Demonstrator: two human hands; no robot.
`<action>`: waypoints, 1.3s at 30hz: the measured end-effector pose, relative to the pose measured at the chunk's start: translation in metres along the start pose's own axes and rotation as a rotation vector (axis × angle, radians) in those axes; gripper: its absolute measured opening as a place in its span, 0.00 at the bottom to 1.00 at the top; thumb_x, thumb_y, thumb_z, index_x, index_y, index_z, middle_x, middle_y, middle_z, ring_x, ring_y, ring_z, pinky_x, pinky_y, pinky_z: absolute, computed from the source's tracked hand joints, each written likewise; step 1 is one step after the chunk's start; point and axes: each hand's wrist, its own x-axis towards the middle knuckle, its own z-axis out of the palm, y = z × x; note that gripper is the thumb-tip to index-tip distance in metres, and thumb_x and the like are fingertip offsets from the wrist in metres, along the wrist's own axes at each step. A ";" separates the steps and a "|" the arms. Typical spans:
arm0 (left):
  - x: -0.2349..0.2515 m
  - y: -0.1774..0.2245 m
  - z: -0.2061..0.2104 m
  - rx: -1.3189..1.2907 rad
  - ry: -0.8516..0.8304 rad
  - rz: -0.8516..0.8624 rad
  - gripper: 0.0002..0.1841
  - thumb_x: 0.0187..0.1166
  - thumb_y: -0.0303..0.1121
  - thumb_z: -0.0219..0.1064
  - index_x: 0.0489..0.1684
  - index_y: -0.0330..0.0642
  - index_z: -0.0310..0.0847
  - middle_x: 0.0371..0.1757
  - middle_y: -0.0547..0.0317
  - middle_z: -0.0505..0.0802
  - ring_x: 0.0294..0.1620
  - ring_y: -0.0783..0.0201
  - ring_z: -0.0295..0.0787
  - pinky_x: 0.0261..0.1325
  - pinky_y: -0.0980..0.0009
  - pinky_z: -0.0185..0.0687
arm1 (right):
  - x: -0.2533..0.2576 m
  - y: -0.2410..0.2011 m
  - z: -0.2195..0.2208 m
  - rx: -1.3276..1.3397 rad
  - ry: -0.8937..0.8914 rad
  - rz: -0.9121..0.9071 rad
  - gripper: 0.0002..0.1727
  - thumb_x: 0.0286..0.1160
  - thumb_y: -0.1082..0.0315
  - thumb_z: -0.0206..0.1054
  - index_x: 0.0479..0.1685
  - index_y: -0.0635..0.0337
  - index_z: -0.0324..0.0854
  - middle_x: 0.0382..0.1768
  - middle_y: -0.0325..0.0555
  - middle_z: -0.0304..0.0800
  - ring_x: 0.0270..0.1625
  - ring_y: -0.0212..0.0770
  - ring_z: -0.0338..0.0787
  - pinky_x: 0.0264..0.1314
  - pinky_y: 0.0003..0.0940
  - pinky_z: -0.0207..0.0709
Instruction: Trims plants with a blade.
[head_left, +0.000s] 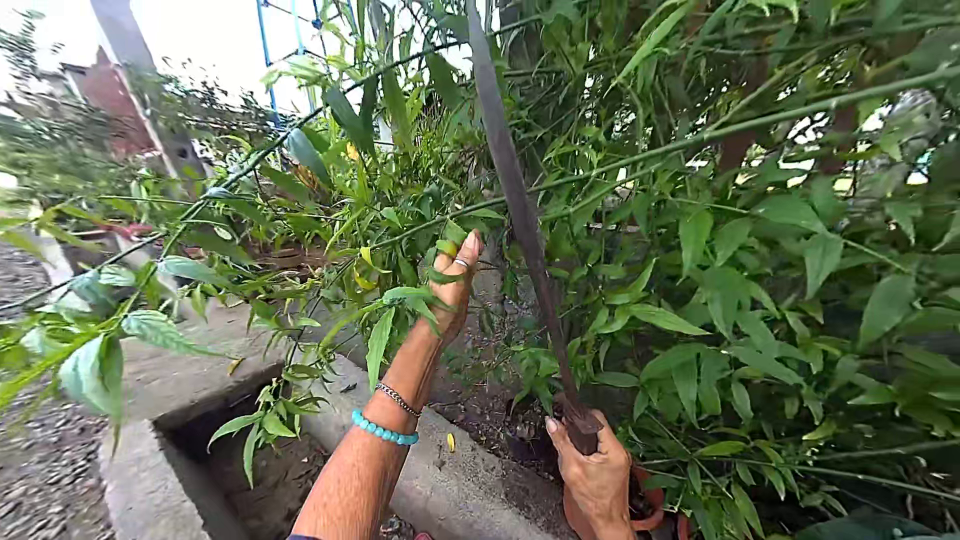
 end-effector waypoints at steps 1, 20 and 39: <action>0.004 0.004 0.004 -0.048 0.017 -0.019 0.27 0.94 0.45 0.50 0.85 0.40 0.59 0.80 0.56 0.80 0.77 0.67 0.78 0.80 0.68 0.72 | 0.002 0.000 0.000 0.007 0.017 0.001 0.17 0.59 0.65 0.77 0.38 0.72 0.86 0.25 0.41 0.88 0.27 0.16 0.83 0.35 0.11 0.77; 0.046 0.023 0.026 -0.759 0.180 0.143 0.10 0.94 0.28 0.42 0.57 0.43 0.70 0.40 0.57 0.93 0.50 0.59 0.95 0.63 0.61 0.88 | 0.017 0.020 0.003 -0.360 0.282 -0.146 0.21 0.65 0.63 0.75 0.43 0.78 0.86 0.28 0.61 0.92 0.29 0.46 0.92 0.36 0.35 0.85; 0.023 0.014 0.040 -0.753 0.156 0.279 0.09 0.85 0.21 0.45 0.39 0.46 0.66 0.11 0.74 0.58 0.06 0.77 0.52 0.14 0.84 0.59 | 0.012 0.015 -0.006 -0.323 0.048 0.113 0.19 0.70 0.70 0.73 0.50 0.82 0.84 0.35 0.69 0.91 0.37 0.56 0.91 0.46 0.53 0.82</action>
